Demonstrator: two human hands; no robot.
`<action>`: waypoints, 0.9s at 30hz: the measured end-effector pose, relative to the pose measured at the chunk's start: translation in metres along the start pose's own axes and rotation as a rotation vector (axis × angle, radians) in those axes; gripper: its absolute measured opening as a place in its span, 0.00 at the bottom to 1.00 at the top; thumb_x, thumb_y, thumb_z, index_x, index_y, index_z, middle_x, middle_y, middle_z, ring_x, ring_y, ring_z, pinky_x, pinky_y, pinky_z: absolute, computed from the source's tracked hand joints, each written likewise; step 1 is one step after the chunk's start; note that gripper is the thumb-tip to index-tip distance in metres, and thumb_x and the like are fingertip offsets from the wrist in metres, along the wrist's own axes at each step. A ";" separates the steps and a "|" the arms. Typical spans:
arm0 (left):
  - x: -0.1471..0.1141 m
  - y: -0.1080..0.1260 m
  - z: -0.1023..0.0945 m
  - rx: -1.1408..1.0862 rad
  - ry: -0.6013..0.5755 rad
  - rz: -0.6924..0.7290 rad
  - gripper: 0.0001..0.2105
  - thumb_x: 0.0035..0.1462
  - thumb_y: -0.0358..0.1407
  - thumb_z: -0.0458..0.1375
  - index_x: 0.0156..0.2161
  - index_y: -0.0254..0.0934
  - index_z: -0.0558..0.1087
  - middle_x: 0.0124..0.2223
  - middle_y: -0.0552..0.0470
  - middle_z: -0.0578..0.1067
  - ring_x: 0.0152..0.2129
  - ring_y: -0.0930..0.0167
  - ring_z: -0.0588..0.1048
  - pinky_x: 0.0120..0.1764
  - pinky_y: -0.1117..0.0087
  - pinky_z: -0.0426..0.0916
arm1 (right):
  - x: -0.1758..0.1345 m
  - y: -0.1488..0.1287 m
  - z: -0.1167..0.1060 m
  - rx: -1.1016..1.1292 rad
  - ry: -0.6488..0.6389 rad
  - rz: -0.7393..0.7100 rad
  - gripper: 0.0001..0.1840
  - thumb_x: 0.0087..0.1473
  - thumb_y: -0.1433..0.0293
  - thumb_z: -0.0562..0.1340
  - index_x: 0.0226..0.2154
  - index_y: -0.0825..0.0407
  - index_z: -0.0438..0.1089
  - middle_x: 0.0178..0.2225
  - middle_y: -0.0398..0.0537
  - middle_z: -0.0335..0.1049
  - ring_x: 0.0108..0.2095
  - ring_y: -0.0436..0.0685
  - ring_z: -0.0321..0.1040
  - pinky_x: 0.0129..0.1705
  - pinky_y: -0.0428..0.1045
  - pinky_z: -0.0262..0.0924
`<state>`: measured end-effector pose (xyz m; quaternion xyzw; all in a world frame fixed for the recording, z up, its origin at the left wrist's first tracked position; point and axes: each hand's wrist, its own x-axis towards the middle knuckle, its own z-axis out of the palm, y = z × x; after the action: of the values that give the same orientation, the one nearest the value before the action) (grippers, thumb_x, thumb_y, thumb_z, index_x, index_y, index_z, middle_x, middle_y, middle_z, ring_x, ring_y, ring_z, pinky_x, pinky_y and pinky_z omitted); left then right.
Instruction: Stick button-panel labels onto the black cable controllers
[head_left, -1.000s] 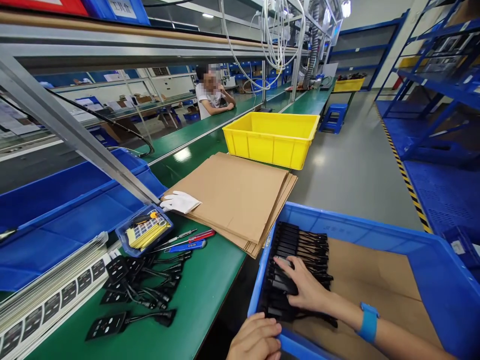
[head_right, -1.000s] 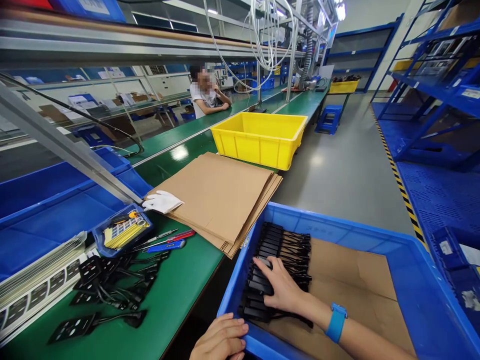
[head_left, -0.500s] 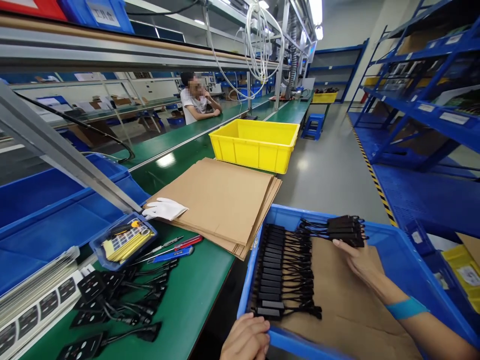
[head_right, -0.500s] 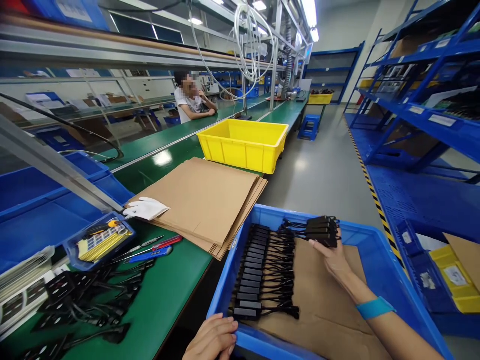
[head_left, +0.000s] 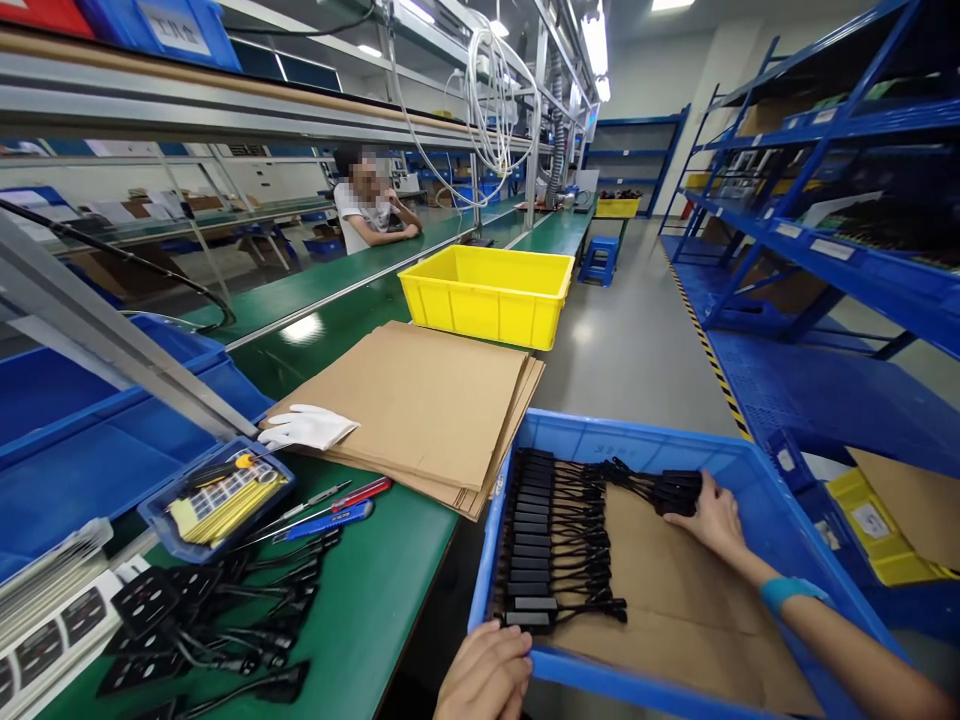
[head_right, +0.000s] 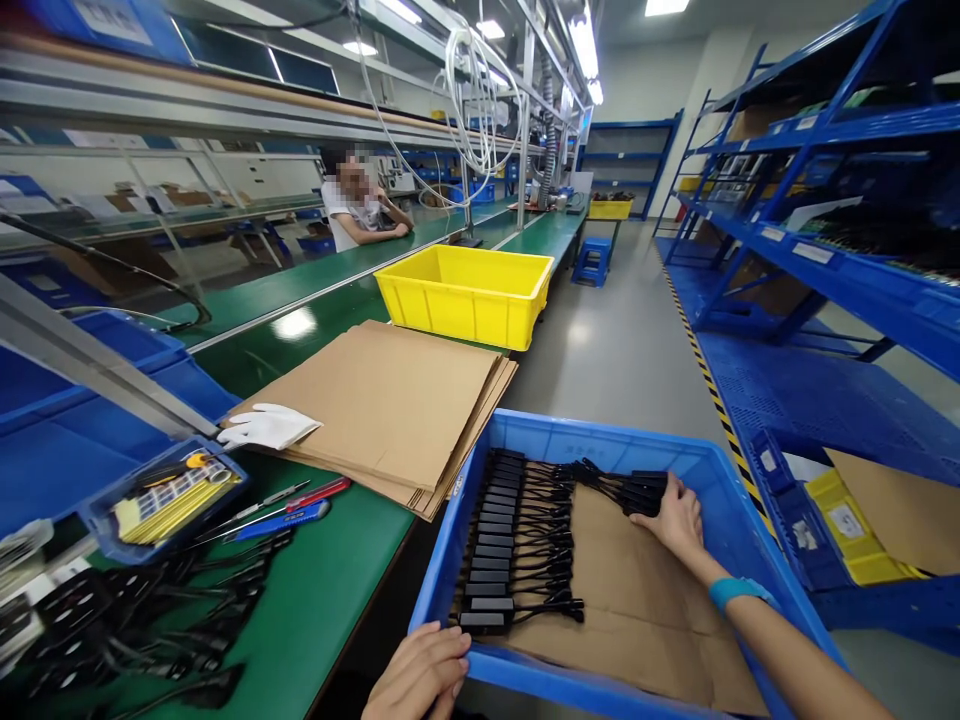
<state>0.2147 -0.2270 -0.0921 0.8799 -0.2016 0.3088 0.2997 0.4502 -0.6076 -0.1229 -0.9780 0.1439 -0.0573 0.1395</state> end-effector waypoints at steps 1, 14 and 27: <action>-0.001 -0.001 0.001 -0.005 0.003 0.001 0.06 0.53 0.26 0.56 0.37 0.37 0.71 0.44 0.55 0.67 0.47 0.83 0.66 0.63 0.82 0.58 | -0.001 -0.002 -0.001 -0.071 0.006 -0.054 0.62 0.33 0.54 0.66 0.64 0.65 0.43 0.53 0.67 0.45 0.53 0.73 0.46 0.53 0.61 0.50; -0.001 0.002 -0.005 0.010 -0.064 -0.004 0.14 0.49 0.23 0.61 0.40 0.38 0.70 0.47 0.57 0.66 0.50 0.81 0.64 0.64 0.81 0.57 | 0.003 0.005 0.011 -0.610 0.043 -0.444 0.39 0.51 0.59 0.56 0.60 0.68 0.56 0.58 0.62 0.43 0.59 0.67 0.42 0.63 0.59 0.37; -0.001 -0.008 -0.002 -0.021 -0.013 0.096 0.08 0.55 0.29 0.52 0.40 0.35 0.70 0.48 0.55 0.66 0.51 0.83 0.63 0.67 0.82 0.50 | -0.017 -0.009 0.041 -0.695 0.294 -0.662 0.30 0.54 0.81 0.41 0.53 0.64 0.65 0.59 0.59 0.39 0.61 0.65 0.41 0.60 0.61 0.44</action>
<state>0.2178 -0.2201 -0.0947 0.8679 -0.2489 0.3152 0.2923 0.4424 -0.5833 -0.1606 -0.9414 -0.1454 -0.1844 -0.2420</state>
